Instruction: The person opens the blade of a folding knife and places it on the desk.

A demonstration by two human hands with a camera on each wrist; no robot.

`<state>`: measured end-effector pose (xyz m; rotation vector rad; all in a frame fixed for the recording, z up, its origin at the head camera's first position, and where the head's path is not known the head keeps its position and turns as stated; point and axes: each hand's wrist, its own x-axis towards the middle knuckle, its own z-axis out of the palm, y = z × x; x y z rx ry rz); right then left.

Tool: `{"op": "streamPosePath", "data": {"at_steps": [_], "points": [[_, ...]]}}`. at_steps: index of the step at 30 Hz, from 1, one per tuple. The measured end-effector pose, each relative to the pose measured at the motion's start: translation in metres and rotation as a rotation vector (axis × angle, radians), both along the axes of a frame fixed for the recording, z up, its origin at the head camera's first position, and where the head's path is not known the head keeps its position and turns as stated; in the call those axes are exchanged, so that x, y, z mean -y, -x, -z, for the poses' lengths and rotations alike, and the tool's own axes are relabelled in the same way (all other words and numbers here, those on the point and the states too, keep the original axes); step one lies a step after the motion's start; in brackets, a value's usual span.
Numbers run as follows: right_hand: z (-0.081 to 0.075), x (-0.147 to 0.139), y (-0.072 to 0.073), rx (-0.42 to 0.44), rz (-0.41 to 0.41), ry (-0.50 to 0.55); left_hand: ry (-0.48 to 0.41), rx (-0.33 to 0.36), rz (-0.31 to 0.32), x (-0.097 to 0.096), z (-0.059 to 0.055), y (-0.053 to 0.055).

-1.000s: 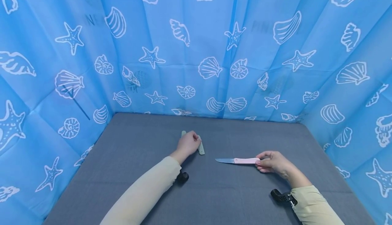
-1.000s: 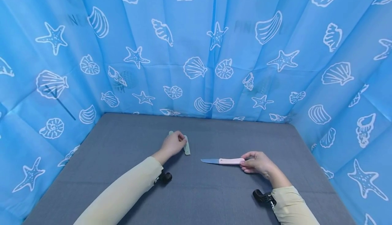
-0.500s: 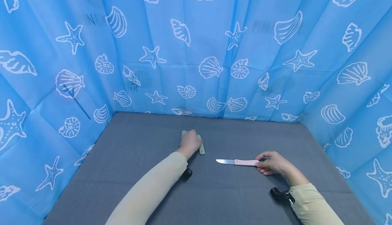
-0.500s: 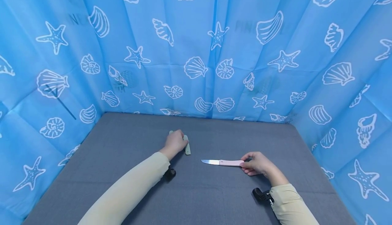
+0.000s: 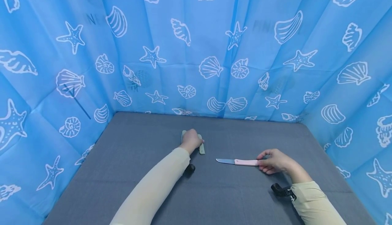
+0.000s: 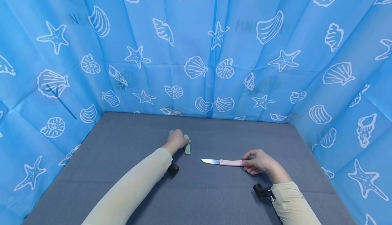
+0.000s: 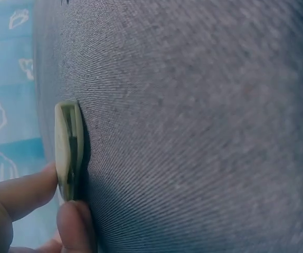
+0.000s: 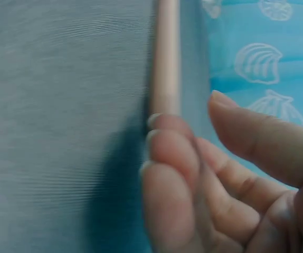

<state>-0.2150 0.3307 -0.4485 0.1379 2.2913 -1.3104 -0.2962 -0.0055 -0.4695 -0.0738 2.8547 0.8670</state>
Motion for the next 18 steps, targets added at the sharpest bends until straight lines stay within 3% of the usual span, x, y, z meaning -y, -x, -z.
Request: {"op": "streamPosePath", "data": {"at_steps": [8,12,18], "points": [[-0.034,0.007,-0.003,-0.093,-0.061,-0.111,-0.07,0.009,0.003,-0.001,0.002,-0.002],[-0.048,0.016,-0.004,-0.15,-0.095,-0.128,-0.114,0.022,0.017,-0.002,0.006,-0.002],[-0.063,0.04,-0.002,-0.216,-0.131,-0.113,-0.205,0.004,-0.011,-0.002,0.01,-0.007]]}}
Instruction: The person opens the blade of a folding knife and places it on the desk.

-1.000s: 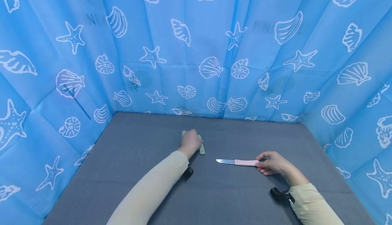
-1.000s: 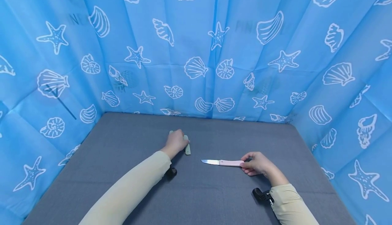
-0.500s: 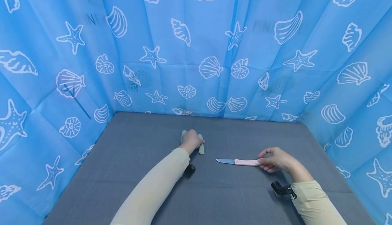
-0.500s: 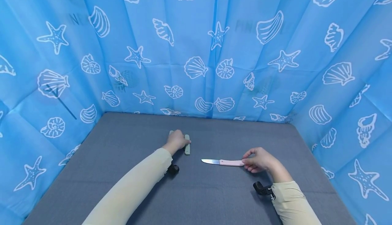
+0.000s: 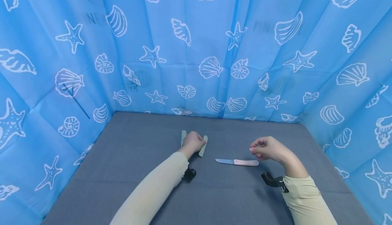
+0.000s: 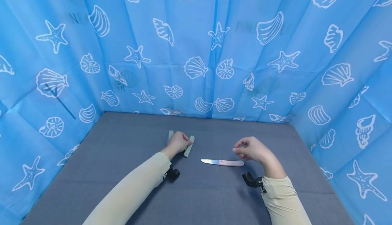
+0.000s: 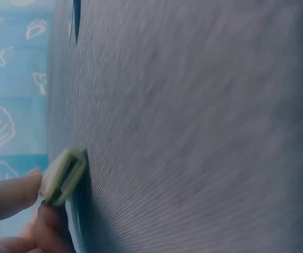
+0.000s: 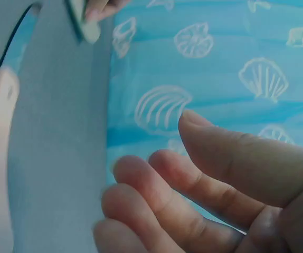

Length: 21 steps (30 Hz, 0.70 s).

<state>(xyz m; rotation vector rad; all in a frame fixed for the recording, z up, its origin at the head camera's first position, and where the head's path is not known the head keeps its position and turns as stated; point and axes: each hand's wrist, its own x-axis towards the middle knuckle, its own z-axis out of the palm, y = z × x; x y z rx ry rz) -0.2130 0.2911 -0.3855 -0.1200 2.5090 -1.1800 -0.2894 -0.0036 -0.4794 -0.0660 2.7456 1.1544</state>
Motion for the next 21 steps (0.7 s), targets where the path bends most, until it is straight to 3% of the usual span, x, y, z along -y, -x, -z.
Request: {"op": "streamPosePath", "data": {"at_steps": [9,14,21], "points": [[-0.004,0.033,0.01,-0.067,-0.058,0.07,-0.171,-0.109,0.051,-0.004,-0.001,-0.012],[0.001,0.05,0.018,-0.142,-0.04,0.102,-0.291,-0.197,0.088,-0.009,-0.004,-0.022],[0.015,0.071,0.026,-0.187,0.007,0.136,-0.422,-0.252,0.105,-0.017,-0.008,-0.035]]}}
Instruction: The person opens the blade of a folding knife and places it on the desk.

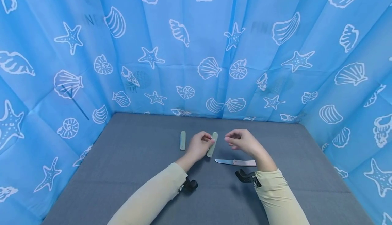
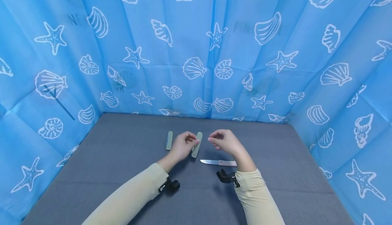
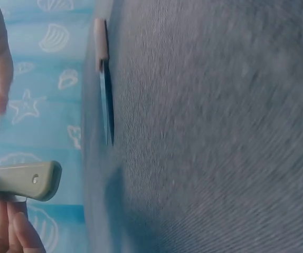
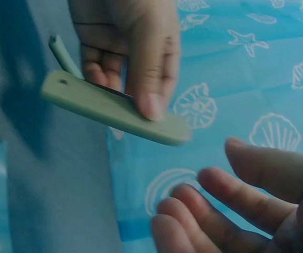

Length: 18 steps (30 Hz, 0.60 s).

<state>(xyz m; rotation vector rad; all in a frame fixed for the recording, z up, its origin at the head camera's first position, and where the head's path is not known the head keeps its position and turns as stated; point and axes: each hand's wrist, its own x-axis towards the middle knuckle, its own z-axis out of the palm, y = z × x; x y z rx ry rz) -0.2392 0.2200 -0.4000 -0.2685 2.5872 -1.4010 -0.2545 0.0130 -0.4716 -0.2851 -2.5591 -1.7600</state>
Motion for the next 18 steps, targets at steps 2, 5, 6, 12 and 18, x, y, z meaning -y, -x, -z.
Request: {"op": "streamPosePath", "data": {"at_steps": [2,5,6,12,18], "points": [[0.003,0.005,0.0,-0.011,0.025,0.023,-0.017,-0.018,0.008,0.0,-0.001,-0.003],[0.007,0.011,0.0,-0.03,0.044,0.075,-0.033,-0.036,0.021,0.0,-0.002,-0.006],[0.009,0.013,0.0,-0.035,0.048,0.097,-0.039,-0.035,0.027,0.0,-0.002,-0.008],[0.017,0.022,-0.001,-0.063,0.055,0.199,-0.048,-0.031,0.059,0.0,-0.005,-0.014],[0.021,0.027,-0.004,-0.045,0.049,0.263,-0.06,-0.026,0.057,0.003,-0.006,-0.018]]}}
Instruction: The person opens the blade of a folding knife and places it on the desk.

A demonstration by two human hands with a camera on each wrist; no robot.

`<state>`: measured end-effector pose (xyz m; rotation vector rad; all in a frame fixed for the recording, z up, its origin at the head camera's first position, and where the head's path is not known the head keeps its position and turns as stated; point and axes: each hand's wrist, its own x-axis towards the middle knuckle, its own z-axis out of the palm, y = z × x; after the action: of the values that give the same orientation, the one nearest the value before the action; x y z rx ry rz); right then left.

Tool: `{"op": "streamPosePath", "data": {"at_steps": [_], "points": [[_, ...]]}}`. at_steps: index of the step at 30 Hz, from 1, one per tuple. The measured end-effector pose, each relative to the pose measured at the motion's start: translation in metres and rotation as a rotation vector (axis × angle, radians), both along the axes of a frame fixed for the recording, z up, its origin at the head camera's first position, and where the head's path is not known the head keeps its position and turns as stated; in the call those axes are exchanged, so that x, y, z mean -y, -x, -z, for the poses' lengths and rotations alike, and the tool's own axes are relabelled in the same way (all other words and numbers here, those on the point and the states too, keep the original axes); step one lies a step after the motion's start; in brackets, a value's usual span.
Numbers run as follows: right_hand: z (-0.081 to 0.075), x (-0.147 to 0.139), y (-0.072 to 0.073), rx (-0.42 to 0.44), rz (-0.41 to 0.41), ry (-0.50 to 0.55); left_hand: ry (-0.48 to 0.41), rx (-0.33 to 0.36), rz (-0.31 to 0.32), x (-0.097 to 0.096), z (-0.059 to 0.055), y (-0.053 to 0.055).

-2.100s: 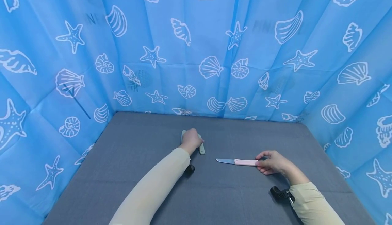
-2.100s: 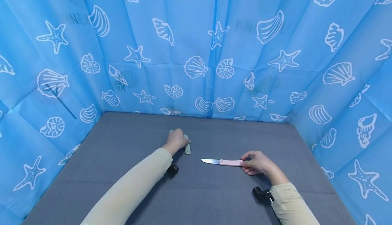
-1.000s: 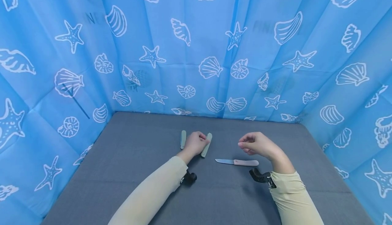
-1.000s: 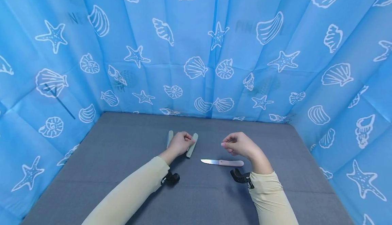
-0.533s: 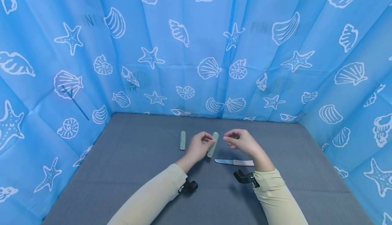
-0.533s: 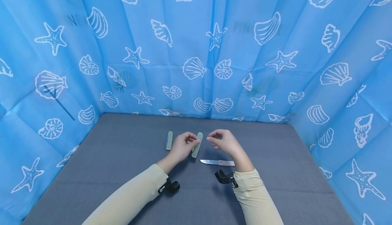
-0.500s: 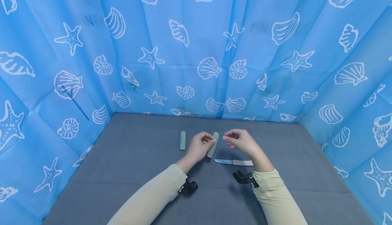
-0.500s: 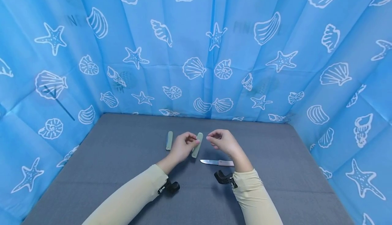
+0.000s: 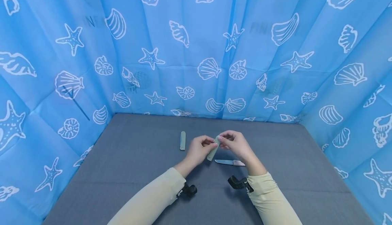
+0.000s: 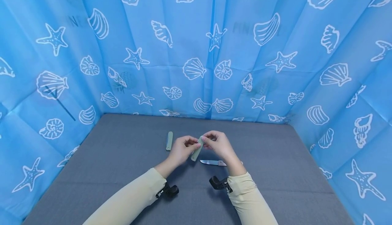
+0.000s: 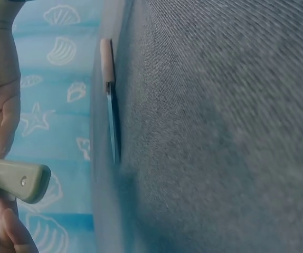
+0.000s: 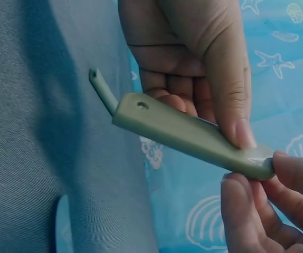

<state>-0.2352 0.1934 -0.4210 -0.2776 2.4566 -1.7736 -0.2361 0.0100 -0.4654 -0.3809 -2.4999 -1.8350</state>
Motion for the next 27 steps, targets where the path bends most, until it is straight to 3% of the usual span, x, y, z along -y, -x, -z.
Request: {"op": "streamPosePath", "data": {"at_steps": [6,9,21,27], "points": [[0.006,0.003,-0.003,0.036,-0.05,0.069,-0.01,-0.006,-0.003,0.006,0.001,-0.003],[0.011,0.005,-0.004,0.04,-0.067,0.081,0.055,-0.023,0.018,0.011,0.001,-0.002],[0.016,0.008,-0.001,0.031,-0.138,0.075,0.398,-0.114,0.278,0.03,-0.006,0.01],[0.018,0.009,0.0,0.019,-0.162,0.051,0.439,-0.134,0.37,0.035,-0.008,0.014]]}}
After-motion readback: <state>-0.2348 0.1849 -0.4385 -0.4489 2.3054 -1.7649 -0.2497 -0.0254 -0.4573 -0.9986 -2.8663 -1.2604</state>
